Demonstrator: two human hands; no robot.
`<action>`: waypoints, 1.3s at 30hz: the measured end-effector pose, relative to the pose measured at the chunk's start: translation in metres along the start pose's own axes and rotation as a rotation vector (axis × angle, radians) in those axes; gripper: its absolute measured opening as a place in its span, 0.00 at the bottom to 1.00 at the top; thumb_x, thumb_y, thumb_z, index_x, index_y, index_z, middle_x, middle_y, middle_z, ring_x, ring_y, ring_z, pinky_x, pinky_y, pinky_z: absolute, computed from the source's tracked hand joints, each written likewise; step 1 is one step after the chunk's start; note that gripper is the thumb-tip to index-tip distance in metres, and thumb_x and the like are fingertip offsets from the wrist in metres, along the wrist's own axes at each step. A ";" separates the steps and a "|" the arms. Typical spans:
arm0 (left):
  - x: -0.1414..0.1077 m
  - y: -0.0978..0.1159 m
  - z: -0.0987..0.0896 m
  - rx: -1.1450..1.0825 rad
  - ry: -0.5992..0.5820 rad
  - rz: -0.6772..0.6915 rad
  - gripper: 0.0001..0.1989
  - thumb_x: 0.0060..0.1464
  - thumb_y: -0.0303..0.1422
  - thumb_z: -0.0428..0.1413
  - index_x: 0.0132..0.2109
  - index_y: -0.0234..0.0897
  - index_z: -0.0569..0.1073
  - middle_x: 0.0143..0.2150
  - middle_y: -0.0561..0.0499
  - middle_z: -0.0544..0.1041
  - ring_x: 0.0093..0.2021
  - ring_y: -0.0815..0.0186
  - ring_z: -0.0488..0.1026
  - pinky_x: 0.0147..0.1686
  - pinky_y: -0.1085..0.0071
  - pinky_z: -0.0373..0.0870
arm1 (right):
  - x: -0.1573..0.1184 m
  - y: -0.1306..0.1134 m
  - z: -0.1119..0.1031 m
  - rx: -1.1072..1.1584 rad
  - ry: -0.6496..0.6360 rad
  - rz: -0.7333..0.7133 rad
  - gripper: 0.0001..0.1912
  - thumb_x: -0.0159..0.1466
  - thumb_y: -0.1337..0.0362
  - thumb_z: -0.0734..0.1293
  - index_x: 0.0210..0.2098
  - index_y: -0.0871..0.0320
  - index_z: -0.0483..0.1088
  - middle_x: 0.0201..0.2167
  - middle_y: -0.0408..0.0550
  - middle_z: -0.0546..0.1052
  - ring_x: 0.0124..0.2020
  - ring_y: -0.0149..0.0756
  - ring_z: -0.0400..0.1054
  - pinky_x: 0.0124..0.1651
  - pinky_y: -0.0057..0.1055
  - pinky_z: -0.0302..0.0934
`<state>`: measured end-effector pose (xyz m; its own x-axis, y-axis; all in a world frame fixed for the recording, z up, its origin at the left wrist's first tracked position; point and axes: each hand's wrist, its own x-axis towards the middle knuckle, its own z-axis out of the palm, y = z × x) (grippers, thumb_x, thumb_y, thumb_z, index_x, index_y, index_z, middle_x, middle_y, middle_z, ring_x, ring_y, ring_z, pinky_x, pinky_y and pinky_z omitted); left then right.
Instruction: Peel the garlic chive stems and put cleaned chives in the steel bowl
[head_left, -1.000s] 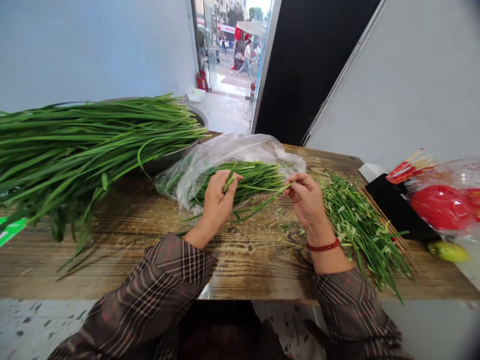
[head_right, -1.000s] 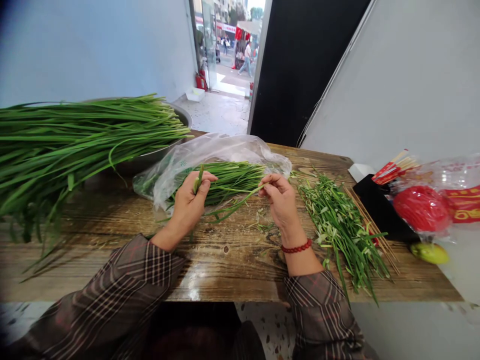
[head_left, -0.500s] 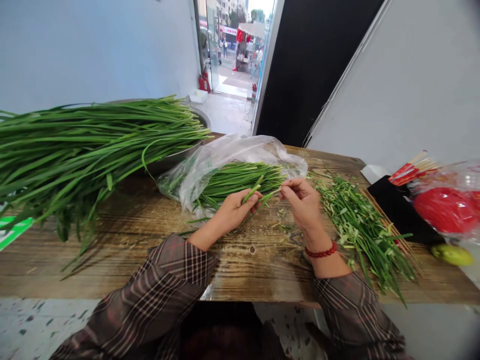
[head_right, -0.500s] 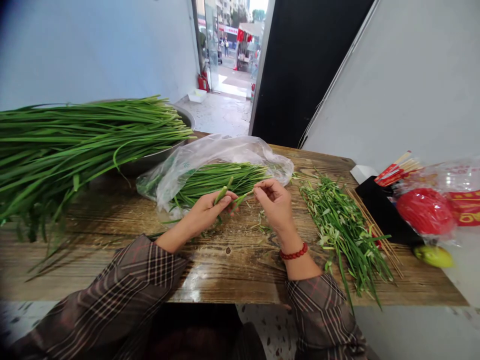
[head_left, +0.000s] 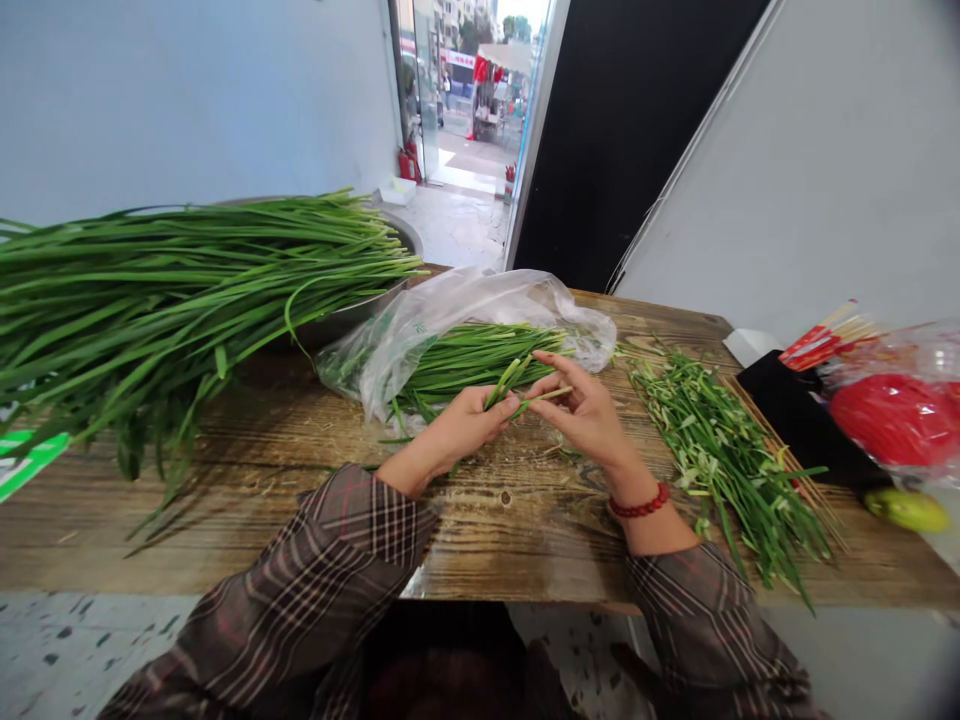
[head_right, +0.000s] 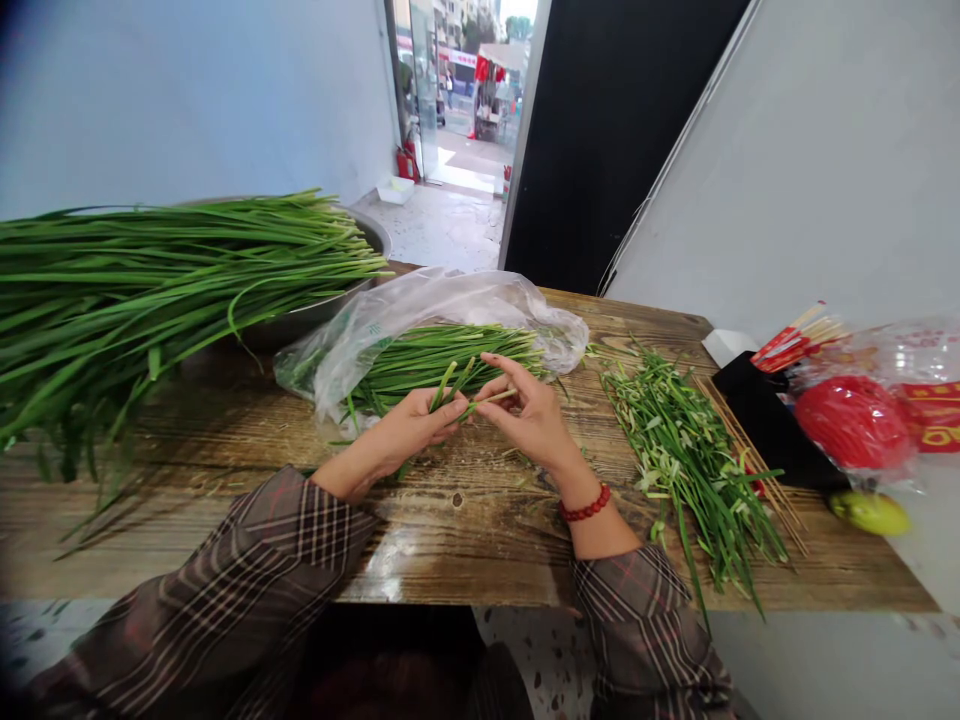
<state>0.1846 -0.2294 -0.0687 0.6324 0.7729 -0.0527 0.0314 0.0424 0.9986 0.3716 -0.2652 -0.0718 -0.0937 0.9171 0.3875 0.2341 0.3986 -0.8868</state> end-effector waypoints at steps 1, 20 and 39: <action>0.000 -0.002 0.000 0.018 0.002 0.002 0.23 0.51 0.53 0.56 0.30 0.36 0.62 0.22 0.59 0.56 0.21 0.76 0.50 0.21 0.77 0.46 | 0.000 -0.001 -0.001 -0.049 0.007 -0.020 0.30 0.60 0.60 0.71 0.60 0.51 0.63 0.35 0.45 0.77 0.34 0.32 0.73 0.38 0.30 0.69; 0.000 0.002 -0.004 0.247 0.165 0.036 0.16 0.53 0.45 0.52 0.29 0.36 0.65 0.20 0.58 0.59 0.22 0.73 0.55 0.23 0.76 0.53 | -0.007 -0.008 -0.068 -0.859 0.367 -0.235 0.05 0.61 0.63 0.67 0.30 0.55 0.75 0.35 0.49 0.78 0.40 0.41 0.70 0.49 0.43 0.60; -0.001 0.003 -0.002 0.112 0.112 0.014 0.21 0.50 0.51 0.55 0.30 0.35 0.66 0.20 0.60 0.57 0.20 0.75 0.51 0.21 0.77 0.49 | -0.002 0.006 0.005 -0.301 0.184 -0.203 0.06 0.63 0.62 0.68 0.31 0.53 0.76 0.30 0.46 0.79 0.34 0.36 0.71 0.42 0.35 0.63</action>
<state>0.1826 -0.2285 -0.0653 0.5435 0.8388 -0.0325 0.1129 -0.0347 0.9930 0.3685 -0.2650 -0.0792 0.0014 0.7926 0.6098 0.5045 0.5259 -0.6847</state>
